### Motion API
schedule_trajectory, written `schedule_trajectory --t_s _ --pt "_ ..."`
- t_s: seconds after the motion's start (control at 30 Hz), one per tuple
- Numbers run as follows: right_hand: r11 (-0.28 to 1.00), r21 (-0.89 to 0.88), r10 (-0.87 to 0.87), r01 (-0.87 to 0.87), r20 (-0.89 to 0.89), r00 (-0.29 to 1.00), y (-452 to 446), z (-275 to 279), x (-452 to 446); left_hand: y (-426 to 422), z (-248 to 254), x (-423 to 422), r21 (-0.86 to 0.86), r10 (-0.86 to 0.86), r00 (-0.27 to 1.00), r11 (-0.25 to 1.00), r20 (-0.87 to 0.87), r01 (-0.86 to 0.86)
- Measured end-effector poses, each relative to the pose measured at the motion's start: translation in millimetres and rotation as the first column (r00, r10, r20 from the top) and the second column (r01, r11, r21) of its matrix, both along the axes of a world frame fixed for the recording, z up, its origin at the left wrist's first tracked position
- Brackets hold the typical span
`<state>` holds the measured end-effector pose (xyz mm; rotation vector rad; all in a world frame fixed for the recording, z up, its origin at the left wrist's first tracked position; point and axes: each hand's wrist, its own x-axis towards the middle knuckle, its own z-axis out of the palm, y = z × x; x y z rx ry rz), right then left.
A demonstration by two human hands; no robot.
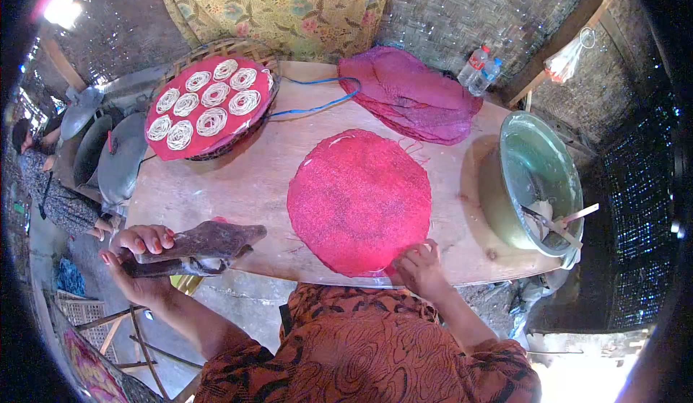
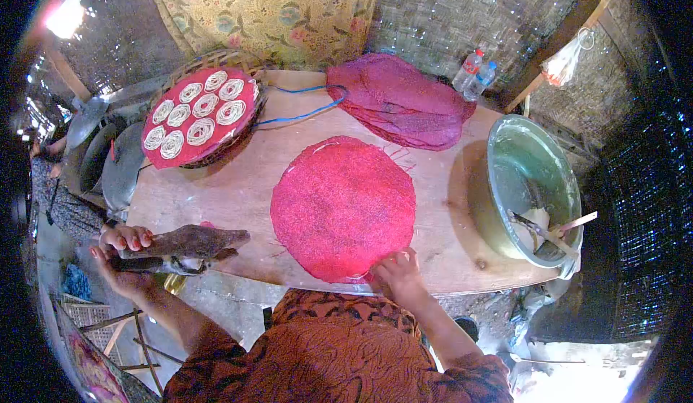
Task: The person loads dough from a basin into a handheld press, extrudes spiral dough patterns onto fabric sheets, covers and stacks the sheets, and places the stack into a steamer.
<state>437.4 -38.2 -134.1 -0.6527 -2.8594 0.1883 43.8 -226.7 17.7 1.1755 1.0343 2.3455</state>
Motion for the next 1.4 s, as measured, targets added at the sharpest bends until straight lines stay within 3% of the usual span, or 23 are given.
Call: schedule_trajectory --t_s 0.17,0.23,0.27,0.37,0.47,0.53,0.6,0.67,0.8,0.87,0.9,1.0,1.07,1.17,1.2,1.27,1.4 --pt "0.999 0.031 -0.005 0.009 -0.117 0.993 7 13 1 -3 -1 -3 0.026 -0.018 1.000 0.999 -0.019 0.019" --pt "0.996 0.084 0.034 -0.038 0.051 0.998 7 3 1 -3 -1 -3 0.026 -0.013 1.000 1.000 -0.012 0.014" --pt "0.995 0.090 0.030 -0.034 0.050 0.998 7 -2 1 -4 -2 0 0.022 0.038 0.999 0.999 0.007 -0.038" --pt "0.997 0.010 0.078 -0.079 0.045 0.996 8 1 -1 -5 -3 -1 0.048 0.012 1.000 0.999 0.002 -0.012" --pt "0.997 -0.059 0.035 -0.040 -0.085 0.996 31 10 -4 -6 -4 -6 0.053 -0.005 1.000 0.999 -0.012 0.005" --pt "0.981 0.010 -0.179 0.192 -0.309 0.934 71 -9 -6 -6 -4 -7 0.054 -0.027 0.999 0.998 -0.019 0.028" --pt "0.921 -0.210 -0.386 0.329 -0.359 0.850 114 -2 -26 -1 0 -4 0.027 -0.031 0.999 0.999 0.009 0.030" --pt "0.855 -0.379 -0.497 0.355 -0.404 0.768 174 -30 -45 4 3 -4 0.018 -0.050 0.999 0.999 0.005 0.050" --pt "0.832 -0.332 -0.546 0.445 -0.347 0.762 236 -69 -83 10 3 2 0.001 -0.050 0.999 0.999 0.008 0.050" --pt "0.845 -0.060 -0.532 0.532 -0.194 0.824 239 -64 -101 9 2 2 -0.019 -0.058 0.998 0.998 -0.011 0.057" --pt "0.851 -0.060 -0.521 0.521 -0.202 0.829 241 -62 -107 7 2 1 -0.015 -0.046 0.999 0.999 -0.018 0.045" --pt "0.818 -0.176 -0.573 0.548 -0.156 0.805 248 -55 -115 0 -7 -1 0.013 -0.073 0.996 0.997 -0.048 0.073" --pt "0.761 -0.530 -0.597 0.374 -0.345 0.724 257 -61 -115 -1 -4 1 0.022 -0.070 0.997 0.997 -0.034 0.071" --pt "0.718 -0.630 -0.638 0.295 -0.427 0.640 268 -77 -113 -2 -3 1 0.027 -0.074 0.997 0.997 -0.018 0.074" --pt "0.717 -0.631 -0.637 0.295 -0.423 0.645 272 -82 -112 -1 -3 1 0.031 -0.058 0.998 0.998 -0.025 0.059" --pt "0.676 -0.568 -0.703 0.469 -0.309 0.640 277 -90 -112 2 -2 1 0.033 -0.043 0.999 0.998 -0.032 0.044" --pt "0.713 -0.524 -0.674 0.466 -0.327 0.662 257 -73 -112 9 -1 2 0.031 -0.089 0.995 0.995 -0.033 0.090"
